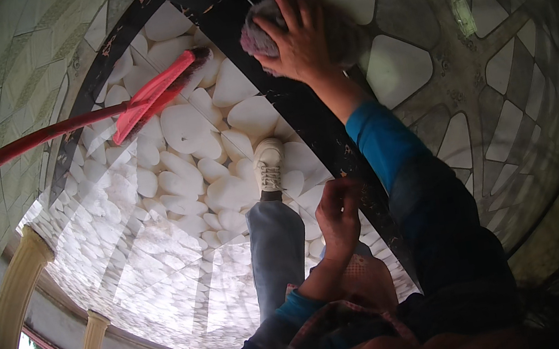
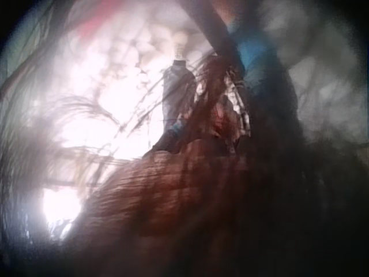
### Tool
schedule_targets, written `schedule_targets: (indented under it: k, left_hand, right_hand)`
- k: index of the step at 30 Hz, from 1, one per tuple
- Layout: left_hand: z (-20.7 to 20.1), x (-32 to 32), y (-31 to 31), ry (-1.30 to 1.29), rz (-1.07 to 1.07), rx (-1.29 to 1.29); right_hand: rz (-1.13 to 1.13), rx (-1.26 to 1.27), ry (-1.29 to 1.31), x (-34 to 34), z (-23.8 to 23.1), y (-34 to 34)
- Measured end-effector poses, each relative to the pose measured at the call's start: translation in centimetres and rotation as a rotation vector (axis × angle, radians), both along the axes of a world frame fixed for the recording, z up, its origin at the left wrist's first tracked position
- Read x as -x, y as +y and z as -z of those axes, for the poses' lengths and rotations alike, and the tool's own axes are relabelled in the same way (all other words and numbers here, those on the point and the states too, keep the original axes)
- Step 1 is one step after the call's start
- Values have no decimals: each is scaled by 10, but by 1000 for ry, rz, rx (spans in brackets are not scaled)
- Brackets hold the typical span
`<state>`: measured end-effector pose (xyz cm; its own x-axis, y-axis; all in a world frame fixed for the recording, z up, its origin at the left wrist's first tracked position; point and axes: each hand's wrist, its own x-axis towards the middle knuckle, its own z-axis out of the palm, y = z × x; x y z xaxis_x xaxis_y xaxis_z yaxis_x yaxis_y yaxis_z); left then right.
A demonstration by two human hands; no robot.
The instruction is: The person wipes the exterior door frame and threshold with a cloth, repeatedly dipping the cloth into a red bucket of water. They clean the lower metal frame, the threshold, and the upper frame, then briefly open the door to wipe the interior threshold before closing it and continuing to wipe the exterior frame.
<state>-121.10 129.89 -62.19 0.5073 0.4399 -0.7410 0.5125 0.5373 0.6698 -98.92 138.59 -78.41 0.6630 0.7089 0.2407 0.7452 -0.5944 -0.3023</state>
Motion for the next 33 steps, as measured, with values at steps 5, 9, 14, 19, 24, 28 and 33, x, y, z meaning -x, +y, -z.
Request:
schedule_targets:
  k: [5,9,14,19,24,28,33]
  left_hand:
    - [-2,6,-19,15,103,-18]
    - [-4,18,-41,24,167,29]
    - [-4,32,-64,-3,259,36]
    - [-8,32,-68,-31,252,56]
    - [-8,26,-57,-36,191,24]
    - [-7,19,-37,-39,130,-24]
    - [-3,15,-9,-17,53,-19]
  right_hand:
    - [70,105,150,93,-13,-131]
    - [105,232,205,174,-20,-250]
    - [173,418,346,279,-33,-389]
    - [293,559,573,348,-76,-486]
    - [454,358,692,297,-123,-440]
    - [204,42,529,169,-112,-282]
    - [-30,-37,188,38,-71,-42]
